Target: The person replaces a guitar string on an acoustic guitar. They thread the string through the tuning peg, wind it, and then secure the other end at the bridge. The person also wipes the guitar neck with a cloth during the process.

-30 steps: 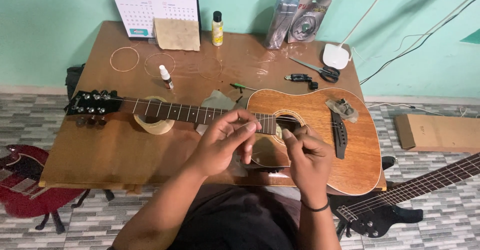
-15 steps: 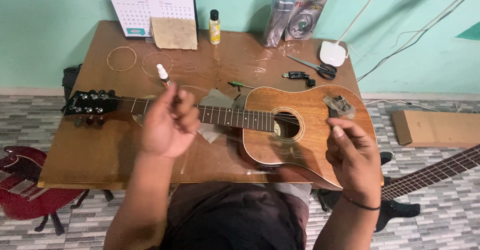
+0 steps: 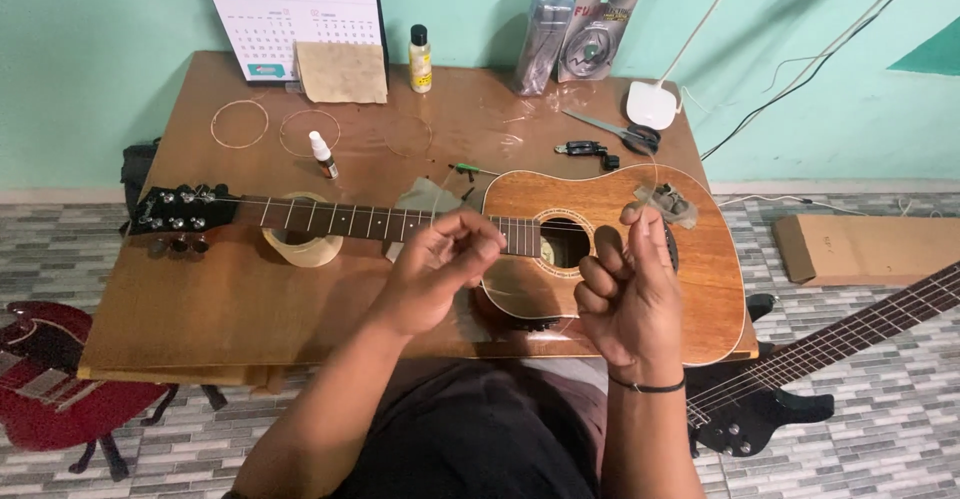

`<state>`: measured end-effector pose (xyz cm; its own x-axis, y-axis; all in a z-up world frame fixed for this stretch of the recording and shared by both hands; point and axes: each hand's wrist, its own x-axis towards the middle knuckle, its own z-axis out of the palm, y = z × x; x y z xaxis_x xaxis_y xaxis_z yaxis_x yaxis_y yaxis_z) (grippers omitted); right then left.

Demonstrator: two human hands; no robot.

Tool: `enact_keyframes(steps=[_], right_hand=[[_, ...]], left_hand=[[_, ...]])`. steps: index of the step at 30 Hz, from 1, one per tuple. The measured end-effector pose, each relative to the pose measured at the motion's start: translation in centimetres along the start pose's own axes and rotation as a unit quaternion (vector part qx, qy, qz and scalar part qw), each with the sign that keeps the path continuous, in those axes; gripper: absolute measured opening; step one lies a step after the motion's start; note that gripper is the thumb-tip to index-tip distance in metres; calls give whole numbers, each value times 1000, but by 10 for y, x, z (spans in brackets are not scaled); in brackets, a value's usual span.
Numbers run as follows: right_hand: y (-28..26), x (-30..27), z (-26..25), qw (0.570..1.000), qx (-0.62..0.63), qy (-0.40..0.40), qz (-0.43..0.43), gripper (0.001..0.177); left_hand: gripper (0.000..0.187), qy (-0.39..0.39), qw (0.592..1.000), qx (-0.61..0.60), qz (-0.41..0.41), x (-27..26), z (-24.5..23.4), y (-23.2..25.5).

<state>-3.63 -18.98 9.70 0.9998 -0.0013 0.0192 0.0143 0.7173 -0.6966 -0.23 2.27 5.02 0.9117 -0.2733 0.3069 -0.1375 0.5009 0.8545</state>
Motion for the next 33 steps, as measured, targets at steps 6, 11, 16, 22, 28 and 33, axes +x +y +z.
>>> enact_keyframes(steps=[6, 11, 16, 22, 28, 33], right_hand=[[-12, 1, -6, 999, -17, 9, -33, 10], [-9, 0, 2, 998, -27, 11, -58, 10], [-7, -1, 4, 997, -30, 1, -64, 10], [-7, -2, 3, 996, 12, -49, -77, 10], [5, 8, -21, 983, -83, 12, -163, 9], [2, 2, -12, 980, -107, -2, -170, 18]], left_hand=[[34, -72, 992, 93, -37, -3, 18, 45], [36, -148, 969, 180, -81, -8, 46, 64], [18, -151, 963, 202, -96, -8, 49, 64], [27, -208, 942, 200, -171, -4, 45, 69], [19, -194, 961, 141, -136, -6, 35, 54], [28, -130, 984, -31, -116, -12, 21, 30]])
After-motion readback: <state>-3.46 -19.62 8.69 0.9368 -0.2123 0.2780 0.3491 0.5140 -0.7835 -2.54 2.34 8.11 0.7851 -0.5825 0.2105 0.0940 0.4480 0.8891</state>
